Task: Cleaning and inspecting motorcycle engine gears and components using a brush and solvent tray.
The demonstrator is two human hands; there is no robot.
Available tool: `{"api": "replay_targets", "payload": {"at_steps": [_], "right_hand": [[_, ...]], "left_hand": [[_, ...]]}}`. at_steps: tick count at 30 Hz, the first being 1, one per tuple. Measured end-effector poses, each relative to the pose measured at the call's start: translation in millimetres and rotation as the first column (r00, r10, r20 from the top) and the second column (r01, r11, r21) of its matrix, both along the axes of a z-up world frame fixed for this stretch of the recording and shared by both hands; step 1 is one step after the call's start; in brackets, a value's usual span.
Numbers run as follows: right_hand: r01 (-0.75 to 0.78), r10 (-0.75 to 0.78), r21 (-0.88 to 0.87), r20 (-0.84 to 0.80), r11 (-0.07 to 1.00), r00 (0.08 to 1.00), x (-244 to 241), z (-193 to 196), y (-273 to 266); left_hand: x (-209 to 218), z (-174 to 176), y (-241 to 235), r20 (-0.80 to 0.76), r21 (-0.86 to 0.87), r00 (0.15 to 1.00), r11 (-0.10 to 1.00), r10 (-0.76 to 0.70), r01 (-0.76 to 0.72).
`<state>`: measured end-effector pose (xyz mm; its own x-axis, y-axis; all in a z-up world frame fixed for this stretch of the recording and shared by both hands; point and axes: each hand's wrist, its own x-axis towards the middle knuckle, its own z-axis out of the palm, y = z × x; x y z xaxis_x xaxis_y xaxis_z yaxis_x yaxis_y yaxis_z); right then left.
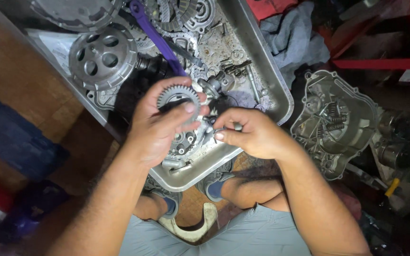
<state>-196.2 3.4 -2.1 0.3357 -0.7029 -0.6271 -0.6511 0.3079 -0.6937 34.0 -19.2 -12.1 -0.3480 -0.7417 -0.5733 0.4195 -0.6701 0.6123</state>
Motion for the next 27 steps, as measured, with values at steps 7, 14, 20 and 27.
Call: {"api": "replay_targets", "payload": {"at_steps": [7, 14, 20, 27], "right_hand": [[-0.492, 0.374, 0.002, -0.651, 0.871, 0.66, 6.5, -20.7, 5.9], [-0.489, 0.292, -0.123, -0.668, 0.864, 0.684, 13.3, -33.2, 15.4], [-0.529, 0.374, -0.049, -0.653, 0.847, 0.659, 21.6, -32.0, 19.1], [-0.435, 0.246, -0.207, -0.584, 0.876, 0.774, 27.9, -39.6, 21.1]], "left_hand": [[-1.2, -10.3, 2.7, 0.312, -0.069, 0.94, 0.984, -0.135, 0.165], [0.5, -6.7, 3.4, 0.453, -0.217, 0.871, 0.925, -0.187, 0.312], [4.4, 1.4, 2.4, 0.445, -0.123, 0.864, 0.94, -0.235, 0.319], [4.8, -13.5, 5.5, 0.276, -0.171, 0.952, 0.969, -0.129, 0.18]]}}
